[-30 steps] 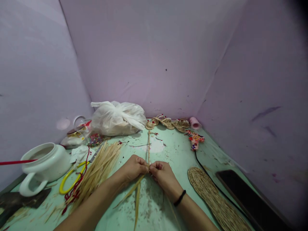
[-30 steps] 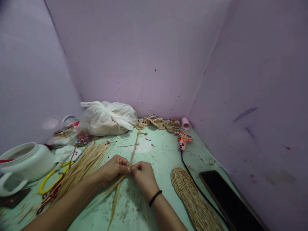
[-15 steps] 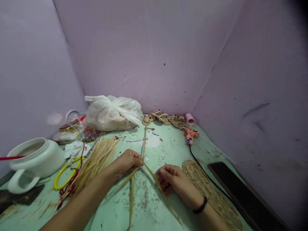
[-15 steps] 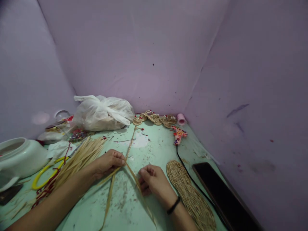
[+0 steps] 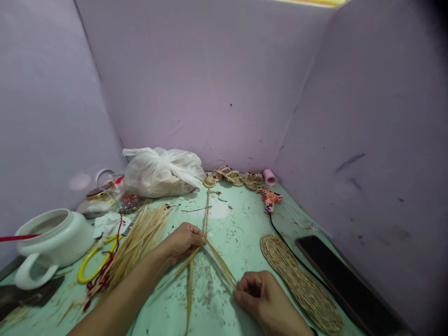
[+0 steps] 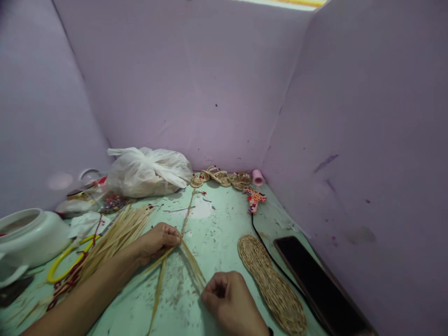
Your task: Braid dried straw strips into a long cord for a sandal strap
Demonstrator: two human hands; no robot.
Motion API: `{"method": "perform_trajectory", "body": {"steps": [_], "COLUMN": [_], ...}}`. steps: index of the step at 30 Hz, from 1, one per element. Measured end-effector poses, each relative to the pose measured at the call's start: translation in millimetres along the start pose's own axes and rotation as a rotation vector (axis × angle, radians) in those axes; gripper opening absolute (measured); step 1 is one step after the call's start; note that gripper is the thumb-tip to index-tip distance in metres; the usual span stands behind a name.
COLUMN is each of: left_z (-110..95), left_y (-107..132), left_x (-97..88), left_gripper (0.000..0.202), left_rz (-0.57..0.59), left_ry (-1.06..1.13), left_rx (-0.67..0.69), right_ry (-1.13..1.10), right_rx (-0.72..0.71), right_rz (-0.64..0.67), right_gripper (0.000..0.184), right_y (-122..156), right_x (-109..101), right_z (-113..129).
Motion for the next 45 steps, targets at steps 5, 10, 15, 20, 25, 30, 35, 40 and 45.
{"method": "perform_trajectory", "body": {"steps": [5,10,15,20,25,30,35,40,45], "left_z": [1,1,0,-1,1,1,-2,2,-5], "left_y": [-1,-1,0,-1,-2,0,2,-2,5], "left_x": [-0.6,-1.7,-1.0,-0.5,-3.3,-5.8,-5.9,-4.2,-12.8], "left_gripper": [0.017,0.016,0.014,0.012,0.015,0.016,0.012,0.009,0.01], "left_rz": [0.024,0.023,0.026,0.034,0.044,0.081,0.042,0.007,-0.05], "left_ry": [0.018,0.022,0.027,0.026,0.063,0.1,0.072,-0.018,-0.376], "left_rx": [0.025,0.013,0.015,0.02,0.004,0.034,0.013,0.035,0.104], "right_ry": [-0.032,-0.035,-0.02,0.033,0.086,-0.304,-0.423,-0.39,-0.388], "right_rx": [0.017,0.032,0.051,0.034,-0.024,-0.066,0.189,0.03,-0.014], "right_rz": [0.024,0.033,0.038,0.069,0.082,-0.083,0.107,-0.061,-0.11], "right_gripper": [0.011,0.01,0.011,0.01,0.009,0.018,0.009,0.011,0.007], "right_y": [1,1,-1,2,-9,-52,-77,-83,-88], "right_x": [-1,-3,-3,-3,-10,12,54,52,51], "right_z": [0,-2,-2,-6,23,69,56,36,28]}}
Point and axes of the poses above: each hand's wrist, its own y-axis away from the middle knuckle, its own x-axis out of the palm, z = x × y, the point moved 2 cm from there along -y, towards the middle knuckle, and after that the axes turned 13 degrees about -y, right-handed, at the moved point
